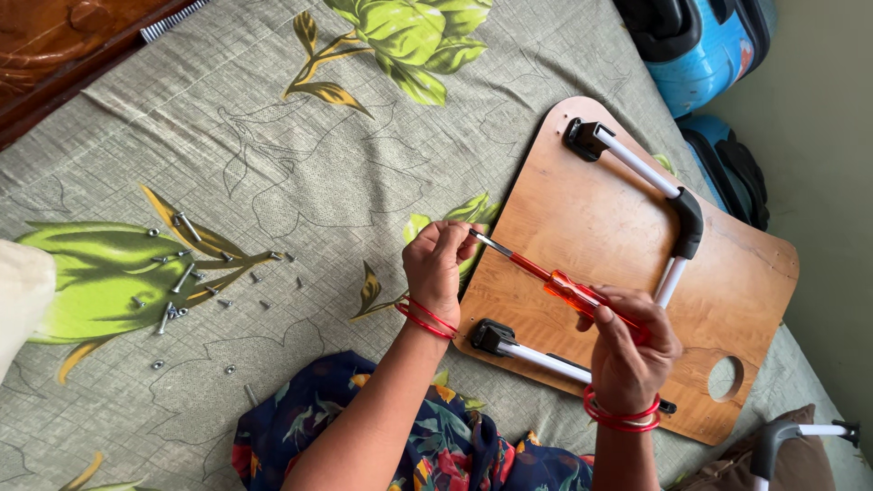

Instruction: The person assembles a small wooden table by attaching metal legs to a wooden tabletop using a red-handled screwdriver. They insert and tighten screws at each leg joint while sitting on a bed.

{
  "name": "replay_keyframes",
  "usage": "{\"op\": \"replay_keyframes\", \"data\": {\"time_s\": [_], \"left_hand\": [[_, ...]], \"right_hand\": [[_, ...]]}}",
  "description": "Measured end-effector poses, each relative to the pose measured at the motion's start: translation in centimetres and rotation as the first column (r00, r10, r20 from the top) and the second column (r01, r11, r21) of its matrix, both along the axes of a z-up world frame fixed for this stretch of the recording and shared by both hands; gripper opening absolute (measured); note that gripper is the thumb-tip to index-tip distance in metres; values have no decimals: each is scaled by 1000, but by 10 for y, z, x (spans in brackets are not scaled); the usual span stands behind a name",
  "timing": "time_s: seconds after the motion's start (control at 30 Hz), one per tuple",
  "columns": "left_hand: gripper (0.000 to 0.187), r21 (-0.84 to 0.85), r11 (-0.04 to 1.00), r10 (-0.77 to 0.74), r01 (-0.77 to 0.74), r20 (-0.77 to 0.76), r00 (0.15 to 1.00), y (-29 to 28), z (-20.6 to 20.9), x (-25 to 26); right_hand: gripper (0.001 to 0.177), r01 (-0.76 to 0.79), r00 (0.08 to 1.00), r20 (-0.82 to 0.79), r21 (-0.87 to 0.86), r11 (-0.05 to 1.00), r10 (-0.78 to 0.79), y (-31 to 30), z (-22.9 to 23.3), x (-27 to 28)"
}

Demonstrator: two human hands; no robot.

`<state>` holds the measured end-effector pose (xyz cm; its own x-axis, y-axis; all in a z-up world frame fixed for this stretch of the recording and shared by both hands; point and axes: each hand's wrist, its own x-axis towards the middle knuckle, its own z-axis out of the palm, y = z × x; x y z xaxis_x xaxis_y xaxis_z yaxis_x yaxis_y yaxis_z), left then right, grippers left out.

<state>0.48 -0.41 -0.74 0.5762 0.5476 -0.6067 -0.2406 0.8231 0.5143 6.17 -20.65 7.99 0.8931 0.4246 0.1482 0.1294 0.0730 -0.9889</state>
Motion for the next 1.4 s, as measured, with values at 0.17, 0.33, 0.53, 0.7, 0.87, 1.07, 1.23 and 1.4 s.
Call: {"op": "replay_keyframes", "data": {"time_s": [0.17,0.33,0.53,0.7,0.87,1.07,1.23,1.4], "left_hand": [[13,135,991,13,-11,-19,1000,0,-7,3],[14,207,978,-7,15,-38,999,-3,-8,5],[16,218,973,-80,73,25,996,-12,-2,4],[23,467,856,-168,222,-157,973,-11,2,2],[29,738,461,-305,493,-390,869,-11,10,-8],[30,669,49,-289,741,-701,652,-10,23,-16],[26,468,-133,-274,874,-865,421,-9,33,-21],[27,415,-170,-234,894,-898,372,-2,36,-21]], "right_hand": [[12,127,929,-340,-74,989,-145,-9,-21,-11],[16,59,804,-592,-21,998,-60,-20,-44,-22],[24,79,850,-520,-24,997,-80,-41,-43,-11],[24,202,858,-497,99,974,-127,-65,-44,-5],[21,357,908,-239,13,934,-344,-89,-71,-12],[21,561,827,170,-236,793,-535,-105,-110,-44],[19,555,825,280,-239,797,-491,-104,-126,-53],[19,527,844,227,-186,829,-486,-94,-127,-50]]}}
